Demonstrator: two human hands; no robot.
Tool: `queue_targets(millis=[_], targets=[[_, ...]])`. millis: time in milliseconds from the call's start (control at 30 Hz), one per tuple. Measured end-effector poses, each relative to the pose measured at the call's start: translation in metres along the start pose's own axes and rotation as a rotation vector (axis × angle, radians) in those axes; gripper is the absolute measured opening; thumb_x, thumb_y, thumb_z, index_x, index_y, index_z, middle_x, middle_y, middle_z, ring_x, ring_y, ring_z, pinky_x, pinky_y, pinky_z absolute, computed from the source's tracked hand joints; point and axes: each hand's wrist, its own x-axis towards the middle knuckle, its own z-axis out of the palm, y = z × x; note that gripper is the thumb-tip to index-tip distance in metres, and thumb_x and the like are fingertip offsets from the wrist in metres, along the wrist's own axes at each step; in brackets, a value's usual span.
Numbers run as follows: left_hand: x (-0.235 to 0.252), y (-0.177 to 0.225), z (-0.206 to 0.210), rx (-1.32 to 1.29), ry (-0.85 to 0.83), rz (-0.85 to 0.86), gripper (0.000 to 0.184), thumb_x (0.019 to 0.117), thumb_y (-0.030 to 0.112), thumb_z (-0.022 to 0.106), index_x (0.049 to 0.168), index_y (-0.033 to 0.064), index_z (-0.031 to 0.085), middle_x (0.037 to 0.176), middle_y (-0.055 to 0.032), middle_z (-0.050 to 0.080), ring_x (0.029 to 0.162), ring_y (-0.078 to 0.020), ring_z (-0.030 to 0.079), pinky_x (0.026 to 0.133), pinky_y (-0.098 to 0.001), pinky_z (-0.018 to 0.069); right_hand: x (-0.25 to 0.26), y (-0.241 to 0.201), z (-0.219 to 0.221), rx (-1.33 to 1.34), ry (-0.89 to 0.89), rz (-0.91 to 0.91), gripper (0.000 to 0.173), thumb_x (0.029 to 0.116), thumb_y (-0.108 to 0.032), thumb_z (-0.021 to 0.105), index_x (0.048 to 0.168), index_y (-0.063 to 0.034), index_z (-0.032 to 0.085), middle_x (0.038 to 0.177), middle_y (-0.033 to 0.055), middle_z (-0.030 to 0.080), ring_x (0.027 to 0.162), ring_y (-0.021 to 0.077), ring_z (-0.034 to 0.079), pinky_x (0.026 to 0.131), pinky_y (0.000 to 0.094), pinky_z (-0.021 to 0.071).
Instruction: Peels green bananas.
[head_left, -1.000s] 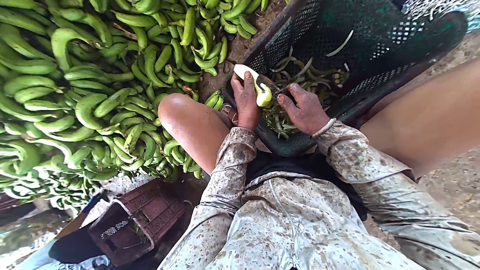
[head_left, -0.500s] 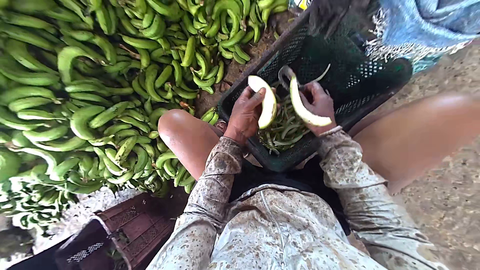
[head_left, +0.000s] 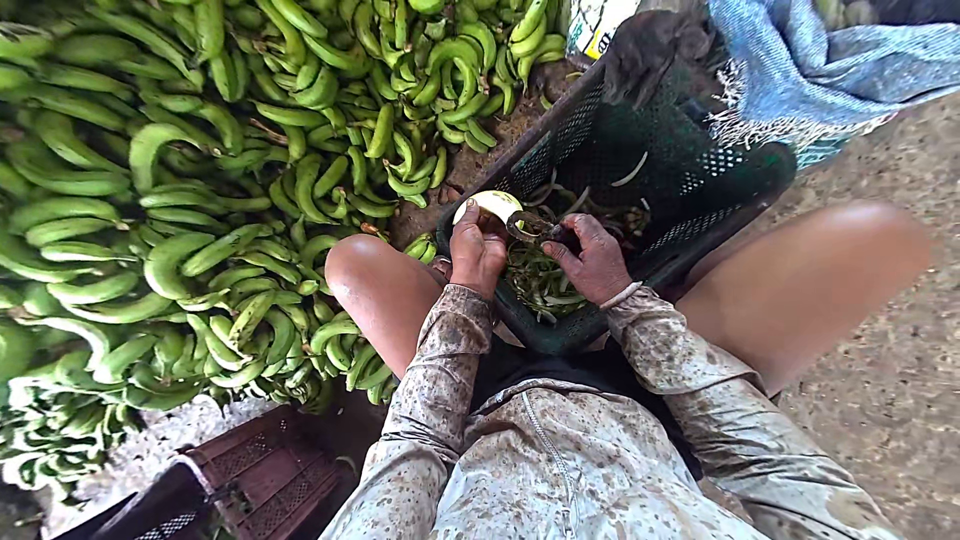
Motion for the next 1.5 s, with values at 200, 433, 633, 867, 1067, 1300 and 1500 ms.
queue_targets(millis=[200, 433, 633, 867, 1067, 1300, 1500], targets=[[0.006, -0.003, -0.005, 0.071, -0.063, 0.048, 0.022, 0.1095, 0.018, 0.043, 0.125, 0.0036, 0.048, 0.106, -0.0153, 0.060, 0.097, -0.0270, 0.065, 0.090, -0.0453, 0.0566, 0.002, -0.005, 0.001, -0.032, -0.054, 0.004, 0.050, 0.1008, -0.042, 0.063, 0.127, 0.0007, 0.065, 0.125, 0.0204, 0.067, 0.116, 0.0361, 0.065, 0.100, 0.0603, 0.0491], [0.003, 0.002, -0.002, 0.278, -0.141, 0.115, 0.022, 0.1092, 0.020, 0.046, 0.127, 0.0073, 0.045, 0.104, -0.0129, 0.061, 0.090, -0.0226, 0.066, 0.076, -0.0416, 0.0586, 0.005, -0.007, -0.001, 0.005, -0.079, 0.009, 0.047, 0.1041, -0.040, 0.058, 0.127, 0.0009, 0.064, 0.123, 0.0202, 0.067, 0.113, 0.0323, 0.067, 0.100, 0.0519, 0.0522], [0.005, 0.000, -0.005, 0.289, -0.110, 0.137, 0.023, 0.1097, 0.021, 0.046, 0.128, 0.0064, 0.045, 0.105, -0.0147, 0.063, 0.090, -0.0242, 0.067, 0.075, -0.0429, 0.0592, 0.007, -0.008, -0.001, 0.044, -0.100, 0.026, 0.045, 0.1045, -0.039, 0.058, 0.125, -0.0001, 0.065, 0.120, 0.0182, 0.068, 0.111, 0.0278, 0.067, 0.100, 0.0469, 0.0529], [-0.001, -0.015, -0.020, 0.593, -0.437, 0.044, 0.029, 0.1094, 0.017, 0.044, 0.135, 0.0036, 0.044, 0.112, -0.0121, 0.064, 0.099, -0.0205, 0.067, 0.088, -0.0408, 0.0581, 0.024, -0.004, -0.009, 0.078, -0.127, 0.132, 0.041, 0.1090, -0.035, 0.049, 0.124, -0.0024, 0.068, 0.113, 0.0163, 0.072, 0.105, 0.0250, 0.069, 0.097, 0.0459, 0.0517], [0.007, 0.014, -0.028, 1.120, -1.035, -0.140, 0.048, 0.1052, 0.013, 0.051, 0.151, 0.0009, 0.042, 0.133, -0.0138, 0.063, 0.116, -0.0188, 0.065, 0.102, -0.0386, 0.0541, 0.030, 0.007, -0.023, 0.093, -0.207, 0.209, 0.040, 0.1091, -0.037, 0.050, 0.126, -0.0053, 0.067, 0.115, 0.0148, 0.071, 0.105, 0.0224, 0.068, 0.097, 0.0452, 0.0516], [-0.007, 0.019, -0.034, 1.330, -1.254, -0.286, 0.047, 0.1042, 0.009, 0.051, 0.151, 0.0041, 0.046, 0.137, -0.0111, 0.062, 0.114, -0.0127, 0.065, 0.100, -0.0319, 0.0536, 0.036, 0.017, -0.031, 0.002, -0.083, 0.427, 0.048, 0.1078, -0.044, 0.049, 0.126, -0.0029, 0.066, 0.117, 0.0207, 0.070, 0.112, 0.0328, 0.067, 0.101, 0.0559, 0.0483], [0.009, 0.009, -0.024, 0.439, -0.334, -0.186, 0.037, 0.1109, 0.037, 0.035, 0.121, 0.0068, 0.054, 0.094, -0.0098, 0.065, 0.076, -0.0208, 0.066, 0.068, -0.0378, 0.0596, 0.012, 0.003, -0.021, 0.066, -0.066, 0.124, 0.044, 0.1051, -0.038, 0.055, 0.127, -0.0009, 0.065, 0.120, 0.0178, 0.069, 0.111, 0.0246, 0.067, 0.101, 0.0452, 0.0517]])
